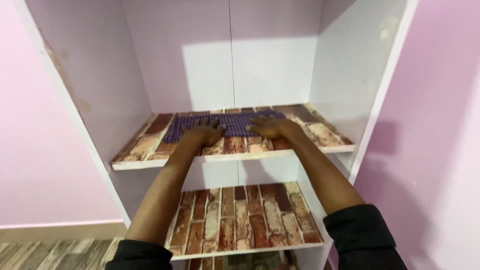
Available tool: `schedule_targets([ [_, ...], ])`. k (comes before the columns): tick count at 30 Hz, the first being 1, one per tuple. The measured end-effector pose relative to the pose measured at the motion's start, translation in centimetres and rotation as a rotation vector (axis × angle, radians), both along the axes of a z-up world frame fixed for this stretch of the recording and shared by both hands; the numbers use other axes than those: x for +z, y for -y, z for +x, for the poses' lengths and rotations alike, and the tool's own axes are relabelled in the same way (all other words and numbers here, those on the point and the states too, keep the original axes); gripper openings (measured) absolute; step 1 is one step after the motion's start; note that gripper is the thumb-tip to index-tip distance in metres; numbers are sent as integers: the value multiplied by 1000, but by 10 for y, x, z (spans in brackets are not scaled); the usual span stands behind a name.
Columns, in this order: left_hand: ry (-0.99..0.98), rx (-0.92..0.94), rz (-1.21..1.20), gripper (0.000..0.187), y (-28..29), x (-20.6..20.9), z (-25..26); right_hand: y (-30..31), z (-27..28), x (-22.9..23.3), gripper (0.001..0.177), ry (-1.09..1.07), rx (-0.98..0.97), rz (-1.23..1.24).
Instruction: The person wipes a tiled countertop, the interior shelves of a small white unit, and a wooden surface with a purple cloth by hand.
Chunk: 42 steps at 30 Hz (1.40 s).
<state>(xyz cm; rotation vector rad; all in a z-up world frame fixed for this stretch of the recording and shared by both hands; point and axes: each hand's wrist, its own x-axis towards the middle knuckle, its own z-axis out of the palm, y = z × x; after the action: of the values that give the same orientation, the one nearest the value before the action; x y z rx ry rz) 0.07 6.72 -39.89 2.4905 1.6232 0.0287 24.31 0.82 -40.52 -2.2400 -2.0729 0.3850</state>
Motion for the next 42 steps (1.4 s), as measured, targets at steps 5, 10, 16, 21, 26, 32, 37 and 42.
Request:
schedule_targets([
  [5,-43,-40,-33,80,22,14,12,44,51,4,81,19,-25,101],
  [10,22,-295,-88,75,37,3,94,114,25,32,70,274,-266,-49],
  [16,-129,-290,-263,71,50,6,153,131,38,24,71,252,-303,-82],
  [21,-125,-322,-180,74,30,14,156,105,64,24,72,241,-303,-41],
  [26,-109,-340,-130,77,17,14,149,97,75,16,73,237,-309,-13],
  [32,-102,-339,-71,81,16,20,124,110,64,8,75,228,-304,34],
  [37,-50,-404,-53,83,44,14,99,148,62,-4,77,246,-304,108],
  [42,-61,-390,20,80,96,5,39,184,36,-18,79,325,-238,261],
])
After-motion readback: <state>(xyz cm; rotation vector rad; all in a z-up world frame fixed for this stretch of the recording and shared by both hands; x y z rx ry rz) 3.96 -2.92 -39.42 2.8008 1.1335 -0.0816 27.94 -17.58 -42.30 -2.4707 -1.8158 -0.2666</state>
